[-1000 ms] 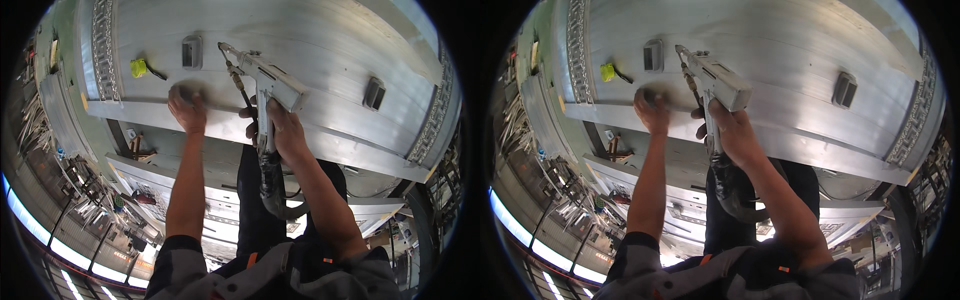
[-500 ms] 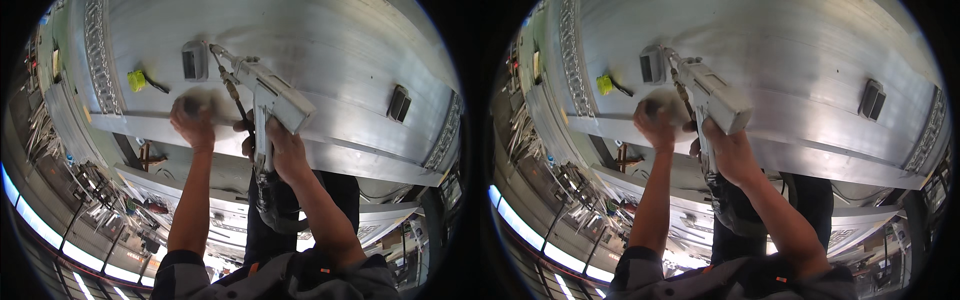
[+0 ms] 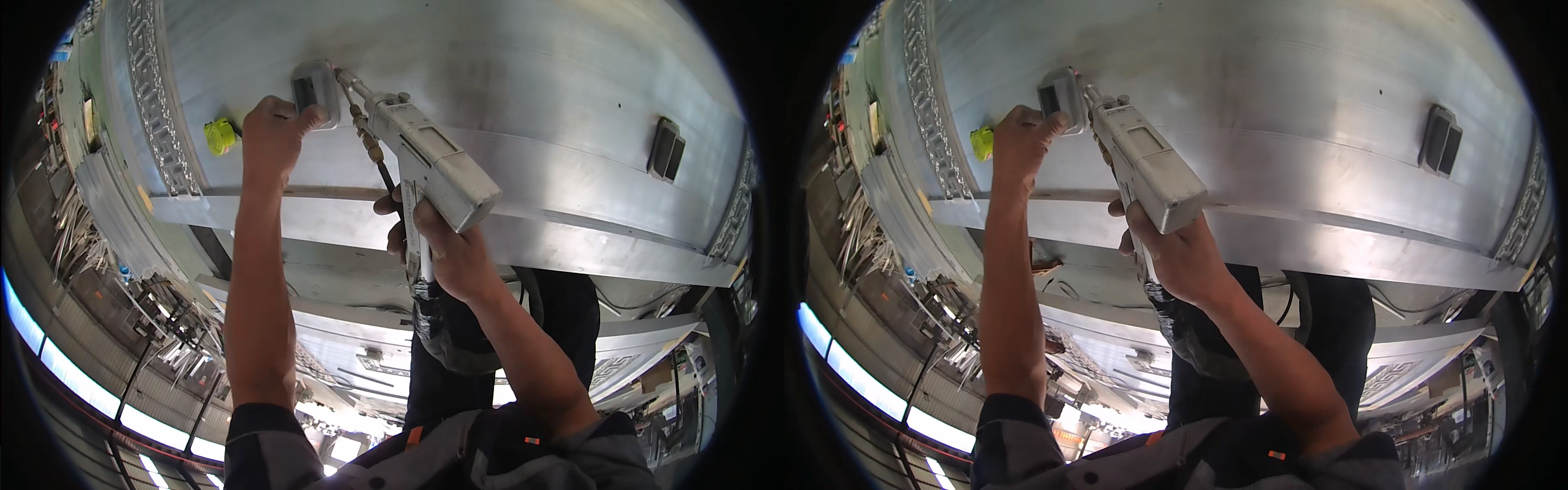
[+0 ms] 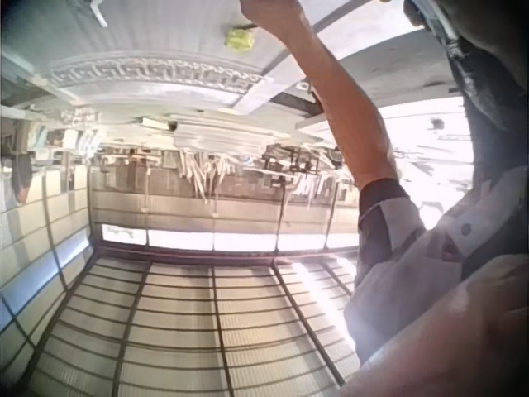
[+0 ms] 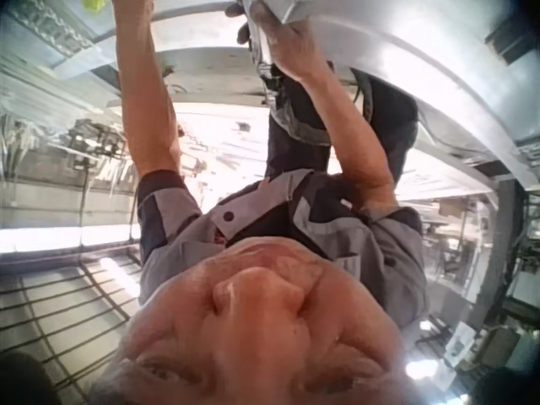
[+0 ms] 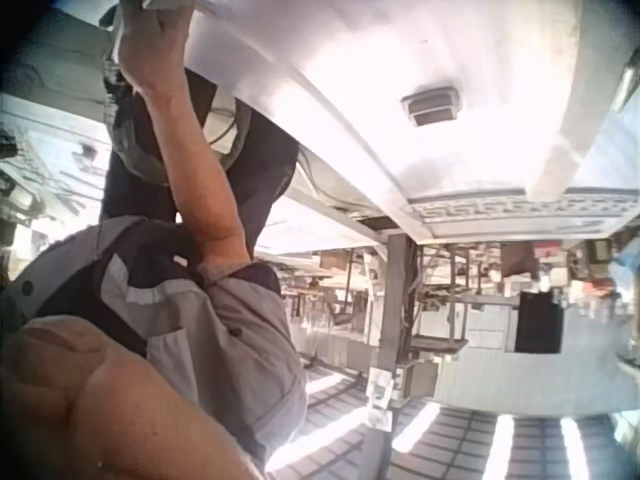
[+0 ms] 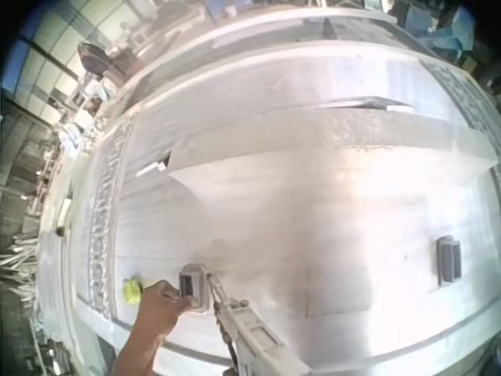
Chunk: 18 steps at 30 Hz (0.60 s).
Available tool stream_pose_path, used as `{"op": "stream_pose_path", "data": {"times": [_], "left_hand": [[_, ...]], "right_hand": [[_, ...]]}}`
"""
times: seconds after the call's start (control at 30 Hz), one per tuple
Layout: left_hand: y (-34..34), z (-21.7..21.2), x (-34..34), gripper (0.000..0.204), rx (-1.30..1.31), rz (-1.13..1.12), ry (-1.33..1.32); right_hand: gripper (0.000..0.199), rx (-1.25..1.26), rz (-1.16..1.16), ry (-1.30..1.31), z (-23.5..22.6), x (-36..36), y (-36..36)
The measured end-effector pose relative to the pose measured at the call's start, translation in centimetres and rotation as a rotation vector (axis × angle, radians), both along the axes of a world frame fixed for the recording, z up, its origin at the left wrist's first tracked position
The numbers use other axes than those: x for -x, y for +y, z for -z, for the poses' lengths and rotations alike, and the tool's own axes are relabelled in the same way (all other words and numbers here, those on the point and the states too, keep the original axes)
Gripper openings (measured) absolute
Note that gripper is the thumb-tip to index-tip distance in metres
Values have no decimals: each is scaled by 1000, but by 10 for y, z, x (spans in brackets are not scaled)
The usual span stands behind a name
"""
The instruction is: The person measures a metal surface with a tape measure, then uses a handheld welding tool to attach decorative metal pieces to a large metal panel. The person positions each piece and welds it in place, creating visible sparks.
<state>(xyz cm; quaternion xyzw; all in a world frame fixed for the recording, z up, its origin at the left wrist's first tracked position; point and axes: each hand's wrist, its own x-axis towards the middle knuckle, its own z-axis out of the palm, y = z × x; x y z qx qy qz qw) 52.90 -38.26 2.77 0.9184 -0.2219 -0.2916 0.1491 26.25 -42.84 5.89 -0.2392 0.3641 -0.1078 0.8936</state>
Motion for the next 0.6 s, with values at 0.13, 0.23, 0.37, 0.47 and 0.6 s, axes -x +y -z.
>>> {"op": "stream_pose_path", "data": {"times": [0.13,0.23,0.37,0.47,0.6], "left_hand": [[-4,-1,-10,44,-54,-1,73],[-4,-5,-11,45,-66,4,82],[-6,-4,-11,47,-83,-5,90],[-5,-3,-13,49,-79,-24,110],[-4,-2,-16,61,-51,-9,156]], "right_hand": [[42,3,39,-9,3,-2,10],[40,23,44,-15,3,-5,13],[41,26,3,6,0,-3,10],[44,24,-55,34,-2,-3,9],[46,44,-62,34,-1,-1,12]]}}
